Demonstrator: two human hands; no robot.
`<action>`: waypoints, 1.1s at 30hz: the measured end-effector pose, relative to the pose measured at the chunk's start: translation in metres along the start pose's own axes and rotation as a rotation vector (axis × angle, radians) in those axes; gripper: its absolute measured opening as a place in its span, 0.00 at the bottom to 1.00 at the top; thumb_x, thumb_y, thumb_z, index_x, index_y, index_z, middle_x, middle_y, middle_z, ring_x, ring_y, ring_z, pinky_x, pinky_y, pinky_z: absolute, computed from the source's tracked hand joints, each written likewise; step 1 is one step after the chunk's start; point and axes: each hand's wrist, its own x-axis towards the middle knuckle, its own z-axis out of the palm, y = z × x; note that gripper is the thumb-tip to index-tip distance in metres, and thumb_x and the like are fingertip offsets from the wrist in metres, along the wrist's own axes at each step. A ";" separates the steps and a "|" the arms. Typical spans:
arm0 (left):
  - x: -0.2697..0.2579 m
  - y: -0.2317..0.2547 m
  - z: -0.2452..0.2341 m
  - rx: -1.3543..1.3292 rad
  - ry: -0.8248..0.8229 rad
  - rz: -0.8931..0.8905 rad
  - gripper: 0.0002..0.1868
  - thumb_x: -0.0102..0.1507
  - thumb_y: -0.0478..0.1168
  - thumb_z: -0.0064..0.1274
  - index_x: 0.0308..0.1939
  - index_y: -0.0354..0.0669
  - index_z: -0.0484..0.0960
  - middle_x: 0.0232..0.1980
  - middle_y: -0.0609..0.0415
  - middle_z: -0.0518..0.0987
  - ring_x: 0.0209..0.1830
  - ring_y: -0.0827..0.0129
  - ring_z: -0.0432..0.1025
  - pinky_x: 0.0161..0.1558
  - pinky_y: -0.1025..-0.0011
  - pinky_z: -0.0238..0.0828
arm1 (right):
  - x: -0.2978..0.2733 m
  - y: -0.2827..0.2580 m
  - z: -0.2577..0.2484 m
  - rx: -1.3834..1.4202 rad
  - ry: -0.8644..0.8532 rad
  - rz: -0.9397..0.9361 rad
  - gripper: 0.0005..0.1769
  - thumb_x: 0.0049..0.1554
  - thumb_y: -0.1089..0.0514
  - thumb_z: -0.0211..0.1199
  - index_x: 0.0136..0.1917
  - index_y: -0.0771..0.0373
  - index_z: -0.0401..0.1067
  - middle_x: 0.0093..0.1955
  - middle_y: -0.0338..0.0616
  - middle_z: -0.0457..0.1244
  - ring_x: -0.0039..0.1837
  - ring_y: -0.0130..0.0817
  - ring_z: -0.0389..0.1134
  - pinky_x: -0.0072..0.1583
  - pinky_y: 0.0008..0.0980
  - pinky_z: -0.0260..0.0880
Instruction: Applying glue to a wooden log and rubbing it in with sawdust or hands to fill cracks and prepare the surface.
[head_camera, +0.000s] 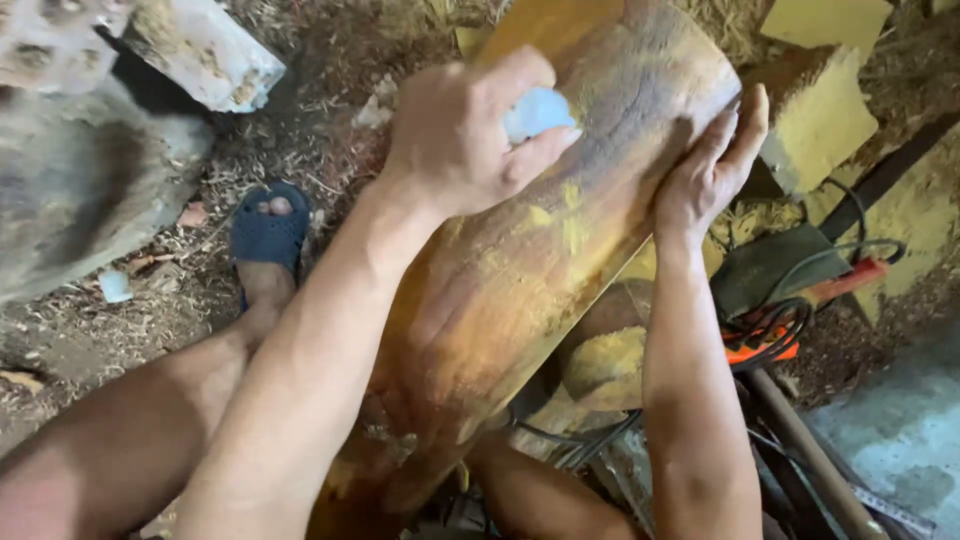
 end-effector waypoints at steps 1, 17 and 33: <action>0.004 0.003 0.001 -0.003 -0.006 -0.003 0.12 0.69 0.50 0.57 0.37 0.49 0.80 0.25 0.59 0.80 0.17 0.77 0.70 0.17 0.74 0.62 | -0.001 -0.003 -0.001 -0.003 0.001 0.007 0.27 0.77 0.48 0.48 0.82 0.64 0.55 0.83 0.56 0.54 0.84 0.47 0.55 0.84 0.42 0.54; 0.014 0.010 -0.019 0.280 0.054 0.162 0.14 0.63 0.46 0.68 0.37 0.47 0.77 0.25 0.57 0.77 0.23 0.72 0.74 0.23 0.71 0.69 | 0.004 0.006 -0.001 0.015 0.005 -0.044 0.27 0.76 0.49 0.53 0.80 0.66 0.59 0.80 0.53 0.59 0.82 0.44 0.60 0.84 0.41 0.56; 0.014 0.012 -0.016 0.175 0.032 0.163 0.18 0.59 0.48 0.76 0.38 0.44 0.83 0.32 0.52 0.81 0.34 0.63 0.78 0.41 0.59 0.78 | 0.007 0.017 -0.006 0.020 0.005 -0.051 0.26 0.77 0.49 0.55 0.80 0.67 0.60 0.80 0.52 0.60 0.81 0.43 0.61 0.80 0.38 0.58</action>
